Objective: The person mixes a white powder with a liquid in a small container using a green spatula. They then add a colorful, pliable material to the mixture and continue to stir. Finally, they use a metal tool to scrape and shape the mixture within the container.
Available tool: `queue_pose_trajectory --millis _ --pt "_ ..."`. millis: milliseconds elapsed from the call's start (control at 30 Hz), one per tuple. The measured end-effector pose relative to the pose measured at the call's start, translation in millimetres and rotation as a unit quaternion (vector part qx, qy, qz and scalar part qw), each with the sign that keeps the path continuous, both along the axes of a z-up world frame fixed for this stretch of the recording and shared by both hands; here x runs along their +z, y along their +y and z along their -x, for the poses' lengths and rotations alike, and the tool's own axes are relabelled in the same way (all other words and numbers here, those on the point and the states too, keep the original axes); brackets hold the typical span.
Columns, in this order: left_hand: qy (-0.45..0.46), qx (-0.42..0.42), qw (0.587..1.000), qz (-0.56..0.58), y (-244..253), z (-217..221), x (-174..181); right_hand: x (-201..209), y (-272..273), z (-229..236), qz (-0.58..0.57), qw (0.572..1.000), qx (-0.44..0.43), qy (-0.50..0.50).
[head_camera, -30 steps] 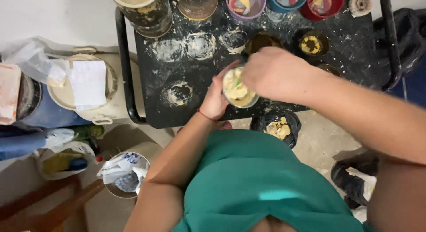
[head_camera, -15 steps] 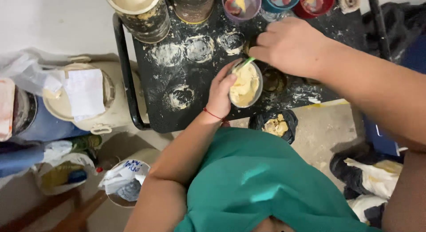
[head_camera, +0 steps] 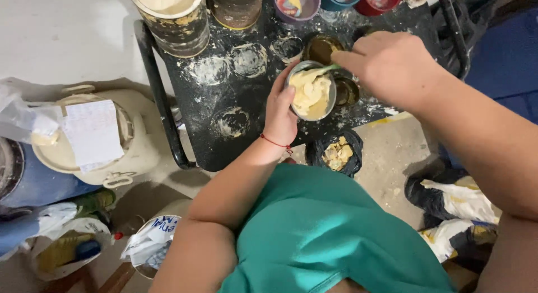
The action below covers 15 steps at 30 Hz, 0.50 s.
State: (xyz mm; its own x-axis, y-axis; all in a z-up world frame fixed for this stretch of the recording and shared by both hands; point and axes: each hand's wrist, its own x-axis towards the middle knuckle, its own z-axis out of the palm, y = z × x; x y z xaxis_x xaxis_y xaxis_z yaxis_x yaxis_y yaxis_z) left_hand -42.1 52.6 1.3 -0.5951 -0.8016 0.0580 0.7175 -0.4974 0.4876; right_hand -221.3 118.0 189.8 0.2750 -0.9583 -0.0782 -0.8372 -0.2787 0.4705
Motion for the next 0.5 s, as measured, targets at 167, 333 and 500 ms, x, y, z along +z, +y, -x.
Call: queue_pose_trajectory --millis 167,333,500 --pt "-0.013 0.081 0.995 -0.06 6.8 24.4 -11.4 -1.4 23.0 -34.5 -0.076 0.975 -0.183 -0.097" --pt "-0.026 0.107 0.992 -0.065 12.0 36.2 -4.8 -9.8 20.5 -66.1 -0.162 0.91 -0.347 -0.157" --pt "-0.023 0.056 0.996 -0.066 36.5 62.7 -22.5 -17.9 26.9 -17.4 -0.067 0.966 -0.233 -0.093"
